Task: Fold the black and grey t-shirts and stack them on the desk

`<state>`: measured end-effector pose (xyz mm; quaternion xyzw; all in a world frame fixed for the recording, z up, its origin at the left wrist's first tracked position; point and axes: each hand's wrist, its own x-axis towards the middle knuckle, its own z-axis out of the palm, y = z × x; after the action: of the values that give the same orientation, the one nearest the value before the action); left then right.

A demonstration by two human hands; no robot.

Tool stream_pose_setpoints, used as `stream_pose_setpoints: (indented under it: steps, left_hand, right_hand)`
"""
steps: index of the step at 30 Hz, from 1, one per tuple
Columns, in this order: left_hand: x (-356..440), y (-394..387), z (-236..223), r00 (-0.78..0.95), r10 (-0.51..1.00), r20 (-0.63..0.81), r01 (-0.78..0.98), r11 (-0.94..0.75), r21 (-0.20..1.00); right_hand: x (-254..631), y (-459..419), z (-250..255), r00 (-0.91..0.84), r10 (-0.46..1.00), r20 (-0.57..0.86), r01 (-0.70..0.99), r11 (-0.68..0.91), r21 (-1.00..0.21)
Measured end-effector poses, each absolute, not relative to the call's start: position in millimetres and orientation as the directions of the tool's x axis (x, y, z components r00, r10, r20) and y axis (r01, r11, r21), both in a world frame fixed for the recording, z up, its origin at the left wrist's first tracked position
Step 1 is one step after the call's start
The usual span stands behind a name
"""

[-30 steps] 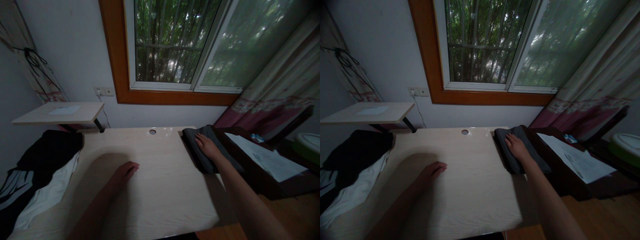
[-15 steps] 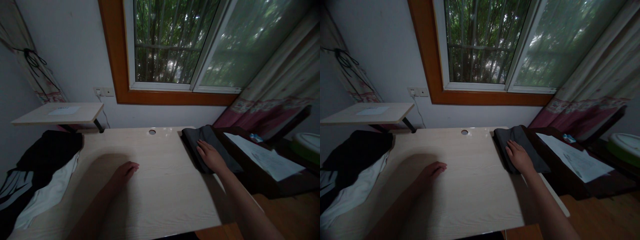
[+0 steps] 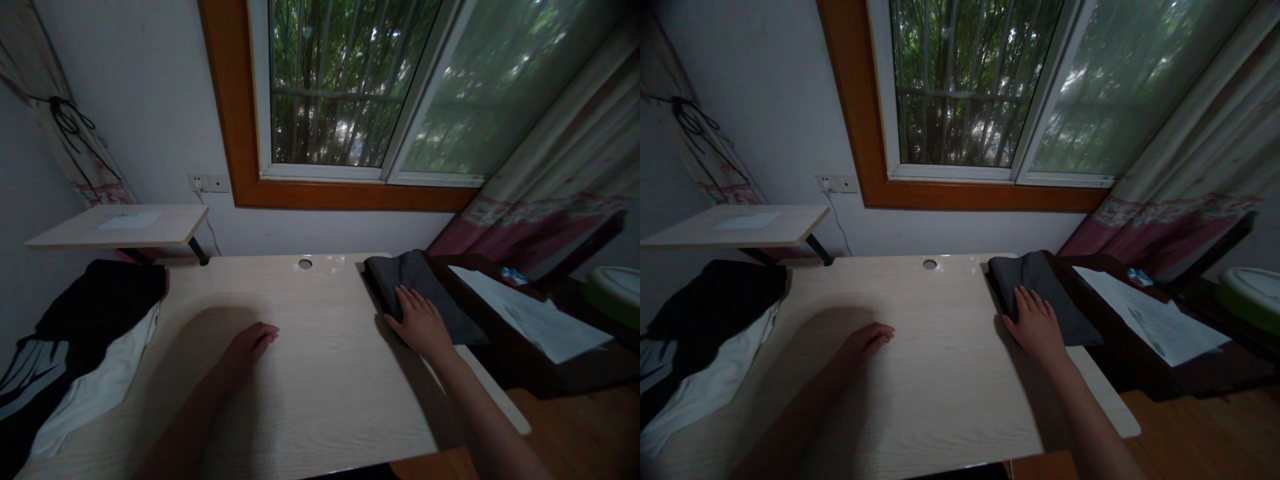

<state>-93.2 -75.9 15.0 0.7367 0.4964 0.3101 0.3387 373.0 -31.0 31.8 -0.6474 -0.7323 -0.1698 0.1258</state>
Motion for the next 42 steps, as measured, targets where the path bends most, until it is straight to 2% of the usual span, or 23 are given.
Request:
stream_pose_setpoints:
  steps: [7,42]
  left_hand:
    - [-93.9,-74.8,14.6,0.313,0.943,0.11,0.523,-0.268,0.809]
    - [-95.2,-73.2,9.4,0.32,0.939,0.125,0.518,-0.284,0.807]
  right_hand:
    - [350.1,-40.6,34.2,-0.101,0.883,0.458,0.993,0.058,0.107]
    - [332.9,-49.3,37.7,-0.07,0.876,0.478,0.994,0.019,0.11]
